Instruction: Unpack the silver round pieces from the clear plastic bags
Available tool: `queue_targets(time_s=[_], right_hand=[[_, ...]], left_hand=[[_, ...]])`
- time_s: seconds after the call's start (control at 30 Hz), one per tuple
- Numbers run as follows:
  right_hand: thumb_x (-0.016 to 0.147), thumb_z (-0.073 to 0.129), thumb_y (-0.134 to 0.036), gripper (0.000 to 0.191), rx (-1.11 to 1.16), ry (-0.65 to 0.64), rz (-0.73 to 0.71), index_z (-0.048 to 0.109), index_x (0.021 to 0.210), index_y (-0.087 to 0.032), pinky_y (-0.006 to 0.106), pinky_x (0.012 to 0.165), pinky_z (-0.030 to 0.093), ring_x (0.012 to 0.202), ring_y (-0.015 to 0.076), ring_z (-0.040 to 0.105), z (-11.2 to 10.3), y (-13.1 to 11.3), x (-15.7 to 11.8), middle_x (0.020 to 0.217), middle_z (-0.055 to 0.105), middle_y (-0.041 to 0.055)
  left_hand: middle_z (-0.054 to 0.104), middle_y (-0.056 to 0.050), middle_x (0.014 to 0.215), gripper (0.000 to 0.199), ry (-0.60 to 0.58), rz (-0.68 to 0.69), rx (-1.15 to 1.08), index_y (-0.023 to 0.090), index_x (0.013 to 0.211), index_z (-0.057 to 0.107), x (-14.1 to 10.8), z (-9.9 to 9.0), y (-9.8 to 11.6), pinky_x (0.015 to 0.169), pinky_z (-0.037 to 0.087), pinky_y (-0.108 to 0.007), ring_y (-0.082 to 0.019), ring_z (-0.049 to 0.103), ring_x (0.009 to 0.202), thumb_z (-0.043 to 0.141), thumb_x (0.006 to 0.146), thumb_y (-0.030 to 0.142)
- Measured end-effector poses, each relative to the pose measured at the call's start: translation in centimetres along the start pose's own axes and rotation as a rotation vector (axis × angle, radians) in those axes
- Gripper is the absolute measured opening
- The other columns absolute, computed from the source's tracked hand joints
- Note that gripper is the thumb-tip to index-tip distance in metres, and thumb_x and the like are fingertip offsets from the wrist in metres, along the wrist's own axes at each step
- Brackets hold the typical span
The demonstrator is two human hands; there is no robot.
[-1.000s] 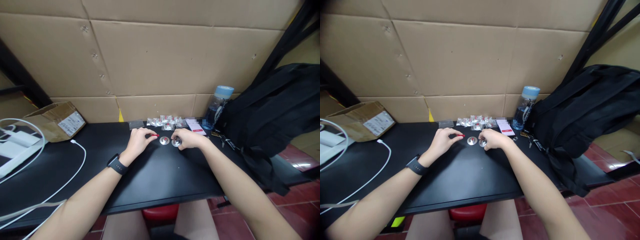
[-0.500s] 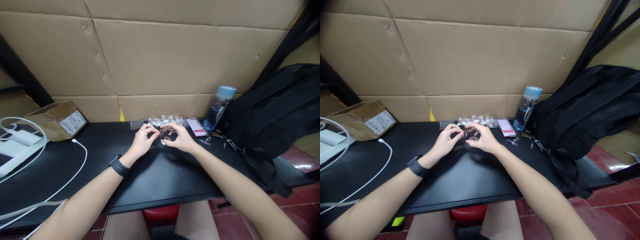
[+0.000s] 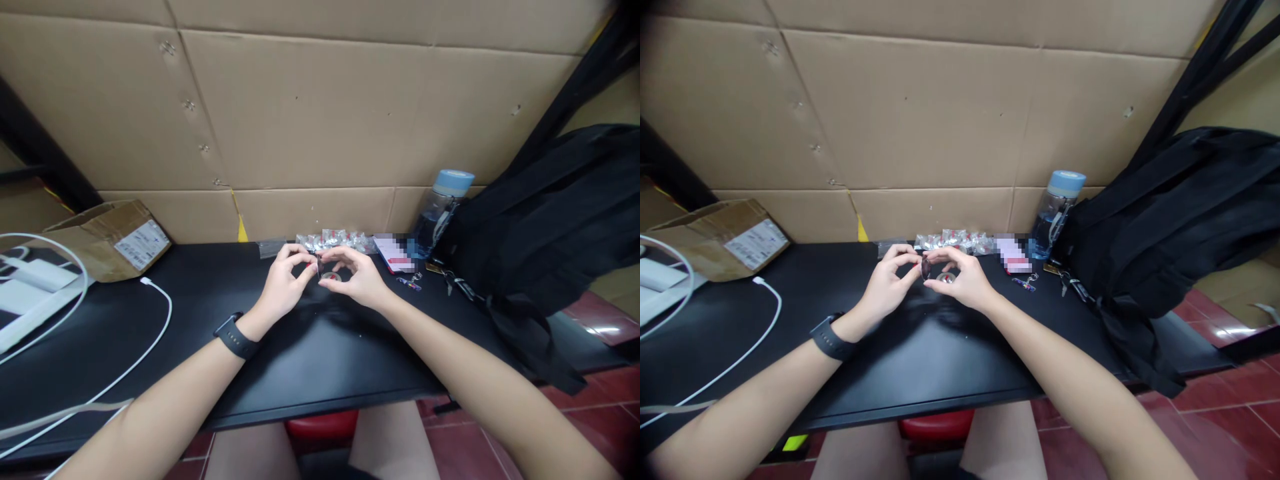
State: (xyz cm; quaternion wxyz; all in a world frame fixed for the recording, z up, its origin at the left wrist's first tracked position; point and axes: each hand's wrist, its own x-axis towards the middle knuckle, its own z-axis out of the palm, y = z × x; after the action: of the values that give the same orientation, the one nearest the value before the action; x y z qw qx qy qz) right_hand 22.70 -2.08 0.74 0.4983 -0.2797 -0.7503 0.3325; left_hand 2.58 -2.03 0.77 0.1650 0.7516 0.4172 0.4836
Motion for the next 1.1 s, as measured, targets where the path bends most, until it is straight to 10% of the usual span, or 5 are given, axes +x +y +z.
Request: queue_targets(time_s=[0.63,0.9,1.1], right_hand=[[0.069,0.090,-0.041,0.047,0.170,0.088,0.152,0.060,0.101,-0.023,0.033,0.080,0.055,0.108,0.0239,0.069,0.9,0.0,0.1,0.120,0.073,0.0094],[0.088,0.068,-0.059,0.038,0.265,0.041,0.270,0.063,0.090,-0.021,0.026,0.064,0.049,0.072,0.0140,0.060,1.2,0.6,0.2,0.089,0.066,0.0015],[0.095,0.059,-0.055,0.035,0.088,-0.060,0.185,0.060,0.090,-0.021,0.029,0.070,0.051,0.086,0.0165,0.061,0.5,1.2,0.3,0.113,0.061,0.0067]], left_hand=[[0.062,-0.008,0.119,0.009,0.095,0.096,0.339,0.023,0.093,0.072,-0.9,0.2,1.4,0.101,0.039,-0.045,-0.028,0.057,0.119,0.063,0.093,0.026],[0.063,-0.008,0.123,0.008,0.136,0.174,0.425,0.026,0.091,0.074,-0.8,0.2,1.4,0.099,0.032,-0.047,-0.029,0.056,0.125,0.066,0.093,0.028],[0.064,-0.007,0.121,0.009,0.095,0.162,0.433,0.026,0.091,0.074,-0.8,0.2,1.3,0.099,0.032,-0.045,-0.029,0.056,0.123,0.067,0.094,0.031]])
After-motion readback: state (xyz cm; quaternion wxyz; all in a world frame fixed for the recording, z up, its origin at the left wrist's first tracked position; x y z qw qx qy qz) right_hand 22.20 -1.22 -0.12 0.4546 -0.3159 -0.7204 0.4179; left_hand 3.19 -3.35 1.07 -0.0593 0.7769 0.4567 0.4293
